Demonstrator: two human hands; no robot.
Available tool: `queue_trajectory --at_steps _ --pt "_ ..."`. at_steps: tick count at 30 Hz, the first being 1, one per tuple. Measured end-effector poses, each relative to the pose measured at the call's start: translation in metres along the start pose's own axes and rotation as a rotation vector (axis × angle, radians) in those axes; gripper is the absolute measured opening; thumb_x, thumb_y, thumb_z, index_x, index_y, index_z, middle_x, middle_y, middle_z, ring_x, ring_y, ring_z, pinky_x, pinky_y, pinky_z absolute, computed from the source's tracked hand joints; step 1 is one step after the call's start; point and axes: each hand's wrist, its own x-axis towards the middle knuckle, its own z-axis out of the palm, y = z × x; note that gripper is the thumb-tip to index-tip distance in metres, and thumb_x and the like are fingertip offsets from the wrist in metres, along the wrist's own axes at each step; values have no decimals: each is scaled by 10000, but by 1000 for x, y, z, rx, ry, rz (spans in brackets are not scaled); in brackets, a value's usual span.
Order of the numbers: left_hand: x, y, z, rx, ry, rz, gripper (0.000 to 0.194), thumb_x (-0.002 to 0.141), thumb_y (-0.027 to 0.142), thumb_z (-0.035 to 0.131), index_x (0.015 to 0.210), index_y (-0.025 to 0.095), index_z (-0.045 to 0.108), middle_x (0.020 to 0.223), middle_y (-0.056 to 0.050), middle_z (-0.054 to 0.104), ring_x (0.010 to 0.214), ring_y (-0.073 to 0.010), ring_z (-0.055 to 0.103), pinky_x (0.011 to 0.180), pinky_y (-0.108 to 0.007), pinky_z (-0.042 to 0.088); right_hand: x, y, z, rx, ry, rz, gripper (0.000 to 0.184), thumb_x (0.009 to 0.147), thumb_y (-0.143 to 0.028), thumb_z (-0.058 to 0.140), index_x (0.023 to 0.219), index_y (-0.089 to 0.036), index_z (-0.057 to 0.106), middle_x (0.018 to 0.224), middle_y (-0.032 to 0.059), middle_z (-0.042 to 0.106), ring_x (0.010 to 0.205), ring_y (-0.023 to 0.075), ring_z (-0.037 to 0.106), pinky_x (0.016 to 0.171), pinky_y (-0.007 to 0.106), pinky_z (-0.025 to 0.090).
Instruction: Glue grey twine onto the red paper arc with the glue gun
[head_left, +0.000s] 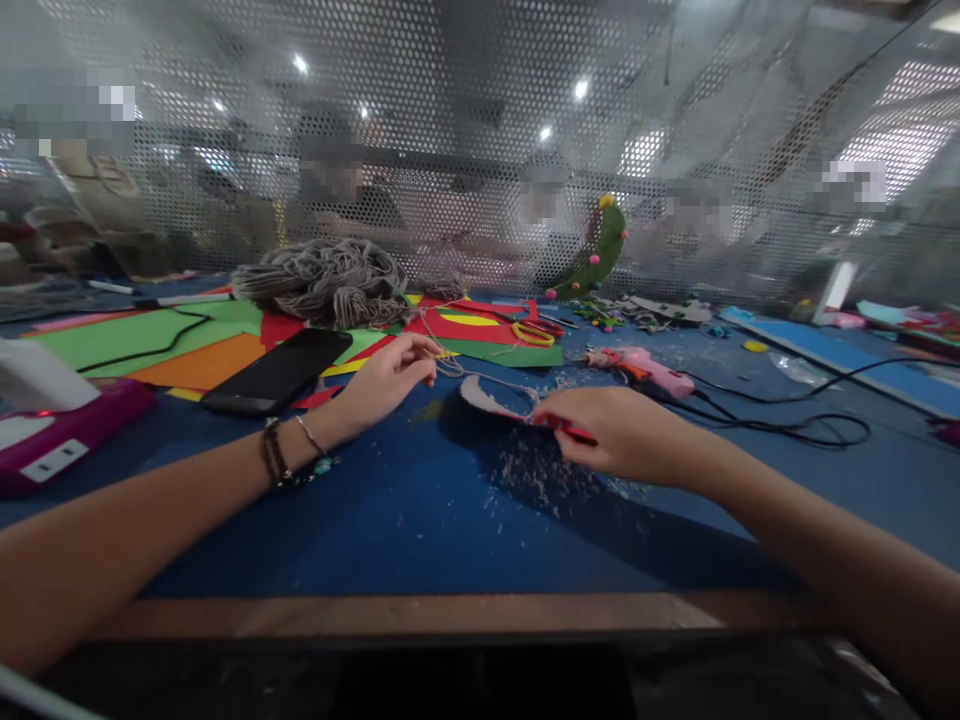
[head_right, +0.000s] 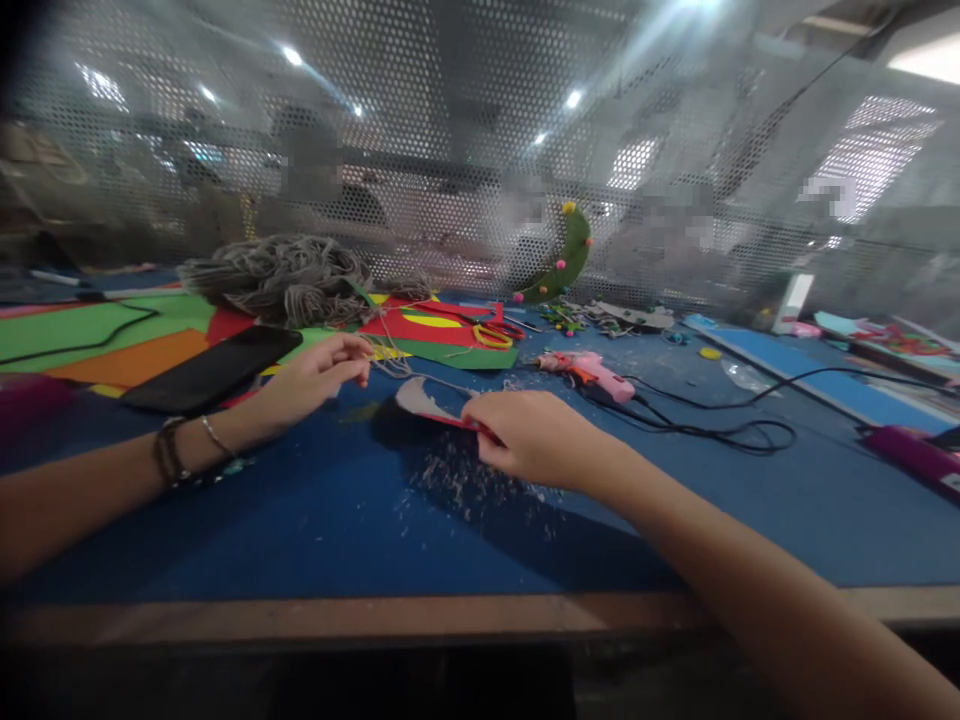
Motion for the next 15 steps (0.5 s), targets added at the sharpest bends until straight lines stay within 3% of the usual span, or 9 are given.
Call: queue_trajectory --at_steps 3,7,11,15 --pt "2 -3 -3 -13 67 -10 189 733 290 460 887 181 468 672 27 512 702 -143 565 690 -277 462 2 2 1 -141 112 69 287 848 -219 361 878 -173 642 891 92 688 754 185 609 635 296 414" --pt "3 -8 -6 -32 90 -15 210 724 300 478 891 172 479 736 9 535 770 -156 573 754 -299 471 3 5 -12 -130 288 90 335 882 -269 294 776 -178 599 779 83 669 668 165 570 596 289 383" --pt "6 -11 -5 -81 33 20 270 740 289 470 975 158 496 935 -70 605 938 -200 579 876 -365 460 0 -2 -32 49 460 128 303 871 -328 342 620 -202 455 540 9 532 485 111 445 502 262 308" --pt "4 -10 -3 -143 -99 97 434 808 277 351 1214 159 446 1194 -126 568 1149 -234 520 965 -412 427 3 -11 -38 420 462 196 285 863 -373 379 645 -202 443 519 -22 498 418 87 418 422 238 273"
